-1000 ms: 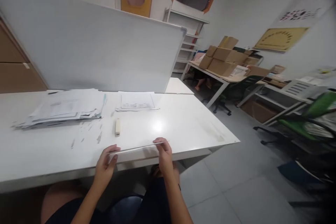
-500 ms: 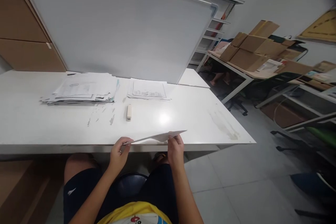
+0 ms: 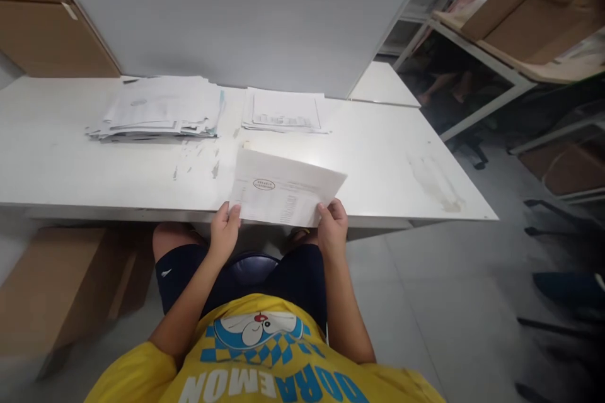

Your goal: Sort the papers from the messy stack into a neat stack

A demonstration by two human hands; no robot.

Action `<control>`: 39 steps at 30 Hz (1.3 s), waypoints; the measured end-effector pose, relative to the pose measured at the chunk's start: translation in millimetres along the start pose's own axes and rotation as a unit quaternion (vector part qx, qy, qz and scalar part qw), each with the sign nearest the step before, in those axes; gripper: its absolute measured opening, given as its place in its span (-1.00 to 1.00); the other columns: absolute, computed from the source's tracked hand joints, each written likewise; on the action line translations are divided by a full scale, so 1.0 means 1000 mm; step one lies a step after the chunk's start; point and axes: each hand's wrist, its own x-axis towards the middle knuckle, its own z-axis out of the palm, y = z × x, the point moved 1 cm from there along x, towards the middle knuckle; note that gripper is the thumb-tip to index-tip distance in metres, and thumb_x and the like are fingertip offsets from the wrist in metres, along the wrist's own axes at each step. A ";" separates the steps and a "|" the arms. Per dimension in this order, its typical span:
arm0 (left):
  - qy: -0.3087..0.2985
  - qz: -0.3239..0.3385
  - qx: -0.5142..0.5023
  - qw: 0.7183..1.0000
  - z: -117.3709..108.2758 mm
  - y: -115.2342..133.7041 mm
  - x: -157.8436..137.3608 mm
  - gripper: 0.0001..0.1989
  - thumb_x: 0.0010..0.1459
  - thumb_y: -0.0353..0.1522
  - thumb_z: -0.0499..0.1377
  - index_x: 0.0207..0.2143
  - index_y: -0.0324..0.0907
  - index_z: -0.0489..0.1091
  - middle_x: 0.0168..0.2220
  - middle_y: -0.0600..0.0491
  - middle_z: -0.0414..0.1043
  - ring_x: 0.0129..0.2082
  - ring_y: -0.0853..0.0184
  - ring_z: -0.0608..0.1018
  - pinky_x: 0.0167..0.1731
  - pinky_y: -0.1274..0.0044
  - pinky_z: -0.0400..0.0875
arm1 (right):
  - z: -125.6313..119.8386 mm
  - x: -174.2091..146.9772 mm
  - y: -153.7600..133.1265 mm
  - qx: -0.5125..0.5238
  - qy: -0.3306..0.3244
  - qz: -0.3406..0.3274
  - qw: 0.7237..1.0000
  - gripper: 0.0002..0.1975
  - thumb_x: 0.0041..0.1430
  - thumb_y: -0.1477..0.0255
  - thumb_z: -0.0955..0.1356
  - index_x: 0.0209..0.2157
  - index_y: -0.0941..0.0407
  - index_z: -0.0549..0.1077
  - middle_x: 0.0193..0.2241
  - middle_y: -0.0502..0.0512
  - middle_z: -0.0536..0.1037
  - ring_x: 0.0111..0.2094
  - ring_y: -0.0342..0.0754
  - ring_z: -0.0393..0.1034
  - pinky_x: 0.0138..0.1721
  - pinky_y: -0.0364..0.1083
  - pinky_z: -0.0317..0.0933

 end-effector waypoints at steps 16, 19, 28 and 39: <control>-0.067 -0.018 -0.064 0.995 -0.001 -0.016 -0.011 -0.67 0.19 -0.08 0.20 -0.28 -0.17 0.38 -0.59 0.19 0.32 -0.60 0.46 0.40 -0.48 0.59 0.35 | -0.008 -0.003 0.003 -0.003 0.020 0.010 1.000 -0.77 0.07 0.23 0.46 -0.30 0.08 0.50 -0.34 0.00 0.55 -0.27 -0.07 0.40 -0.18 -0.08 0.28; -0.050 -0.007 -0.065 0.997 -0.002 -0.018 -0.014 -0.67 0.19 -0.08 0.21 -0.29 -0.18 0.38 -0.59 0.18 0.34 -0.59 0.44 0.42 -0.46 0.57 0.37 | -0.008 -0.004 0.002 -0.012 0.023 0.015 1.000 -0.75 0.06 0.21 0.46 -0.31 0.08 0.49 -0.33 0.02 0.56 -0.26 -0.06 0.40 -0.19 -0.07 0.30; 0.022 -0.020 -0.128 0.991 0.000 -0.003 -0.012 -0.60 0.03 -0.05 0.32 -0.41 -0.17 0.31 -0.65 0.21 0.32 -0.68 0.45 0.40 -0.58 0.58 0.35 | 0.000 -0.008 0.000 0.036 0.014 0.044 0.998 -0.73 0.00 0.21 0.47 -0.30 0.06 0.47 -0.32 0.03 0.58 -0.22 -0.03 0.45 -0.12 -0.03 0.33; -0.194 0.085 0.010 0.977 0.019 0.012 -0.007 -0.44 0.15 0.14 0.11 -0.22 -0.16 0.50 -0.29 -0.08 0.54 -0.20 0.14 0.58 -0.07 0.32 0.48 | 0.059 -0.037 -0.007 0.166 0.066 0.056 0.982 -0.74 0.08 0.24 0.40 -0.20 0.03 0.42 -0.19 0.08 0.60 -0.07 -0.01 0.48 0.15 0.10 0.26</control>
